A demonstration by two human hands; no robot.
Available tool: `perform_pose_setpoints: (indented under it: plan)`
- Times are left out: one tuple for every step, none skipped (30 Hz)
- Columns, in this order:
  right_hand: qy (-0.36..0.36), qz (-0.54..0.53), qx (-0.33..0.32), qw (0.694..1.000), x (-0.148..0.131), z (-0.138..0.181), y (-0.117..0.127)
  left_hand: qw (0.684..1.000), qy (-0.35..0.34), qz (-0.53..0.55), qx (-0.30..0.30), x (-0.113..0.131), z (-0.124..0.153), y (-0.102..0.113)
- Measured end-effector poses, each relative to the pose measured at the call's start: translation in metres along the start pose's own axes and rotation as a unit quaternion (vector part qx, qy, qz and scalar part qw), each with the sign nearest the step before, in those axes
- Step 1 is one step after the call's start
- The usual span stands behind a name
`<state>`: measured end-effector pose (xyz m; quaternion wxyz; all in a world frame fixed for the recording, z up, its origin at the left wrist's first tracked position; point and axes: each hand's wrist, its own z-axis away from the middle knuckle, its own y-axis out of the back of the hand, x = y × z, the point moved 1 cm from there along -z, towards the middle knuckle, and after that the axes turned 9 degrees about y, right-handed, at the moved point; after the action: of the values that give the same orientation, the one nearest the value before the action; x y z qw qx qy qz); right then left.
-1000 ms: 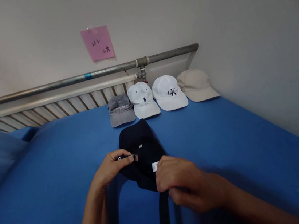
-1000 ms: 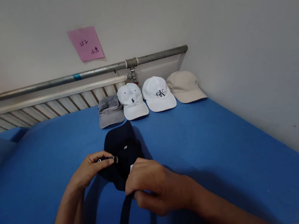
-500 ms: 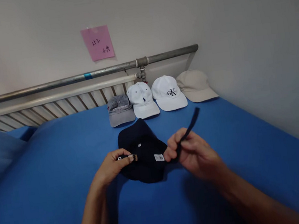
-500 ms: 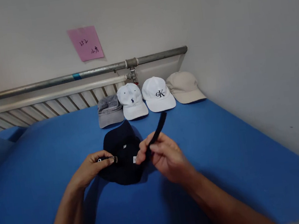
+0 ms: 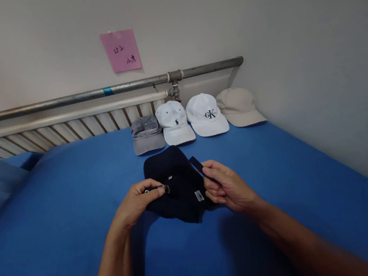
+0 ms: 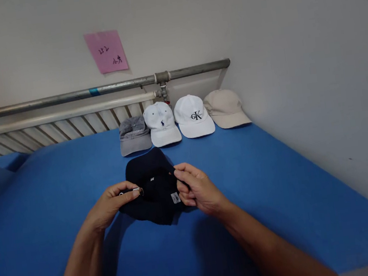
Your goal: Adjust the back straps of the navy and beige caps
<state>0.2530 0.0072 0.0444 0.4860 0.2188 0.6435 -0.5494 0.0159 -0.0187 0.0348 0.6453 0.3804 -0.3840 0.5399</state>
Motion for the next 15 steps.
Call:
perform_pose_setpoints:
  plan:
    - [-0.006, 0.010, 0.001, 1.000, 0.003, -0.001, 0.000, 1.000, 0.001, 0.005, -0.002, 0.001, 0.001, -0.001]
    - [-0.012, 0.017, 0.004, 1.000, 0.007, -0.002, 0.000, 1.000, -0.001, 0.008, -0.001, 0.001, 0.001, -0.002]
    - [-0.016, 0.023, 0.007, 1.000, 0.010, -0.003, 0.000, 1.000, -0.005, 0.009, 0.001, 0.002, 0.002, -0.003]
    - [-0.017, 0.029, 0.009, 0.999, 0.012, -0.004, 0.000, 1.000, -0.009, 0.010, 0.004, 0.002, 0.002, -0.003]
    - [-0.018, 0.036, 0.009, 0.999, 0.015, -0.005, 0.000, 1.000, -0.012, 0.010, 0.005, 0.002, 0.003, -0.003]
    - [-0.019, 0.045, 0.005, 0.999, 0.017, -0.006, 0.000, 1.000, -0.015, 0.009, 0.003, 0.003, 0.003, -0.003]
    - [-0.020, 0.055, 0.001, 0.998, 0.019, -0.006, 0.000, 1.000, -0.018, 0.009, -0.001, 0.003, 0.003, -0.003]
    - [-0.022, 0.064, -0.003, 0.998, 0.021, -0.006, 0.000, 1.000, -0.022, 0.008, -0.005, 0.002, 0.003, -0.003]
    - [-0.023, 0.072, -0.006, 0.997, 0.023, -0.006, -0.001, 1.000, -0.026, 0.008, -0.007, 0.002, 0.003, -0.003]
    - [-0.025, 0.076, -0.007, 0.997, 0.024, -0.006, -0.002, 0.999, -0.030, 0.006, -0.008, 0.002, 0.002, -0.003]
    - [-0.026, 0.078, -0.005, 0.997, 0.024, -0.006, -0.003, 0.999, -0.034, 0.004, -0.007, 0.002, 0.002, -0.003]
    - [-0.028, 0.079, -0.004, 0.997, 0.025, -0.005, -0.004, 0.999, -0.036, 0.002, -0.004, 0.002, 0.002, -0.003]
    - [-0.030, 0.079, -0.002, 0.996, 0.025, -0.005, -0.005, 0.999, -0.035, 0.001, -0.003, 0.002, 0.002, -0.003]
    - [-0.034, 0.082, -0.002, 0.996, 0.026, -0.004, -0.006, 0.999, -0.033, 0.002, -0.002, 0.003, 0.002, -0.003]
    - [-0.039, 0.085, -0.001, 0.996, 0.026, -0.004, -0.007, 1.000, -0.030, 0.002, -0.001, 0.003, 0.002, -0.003]
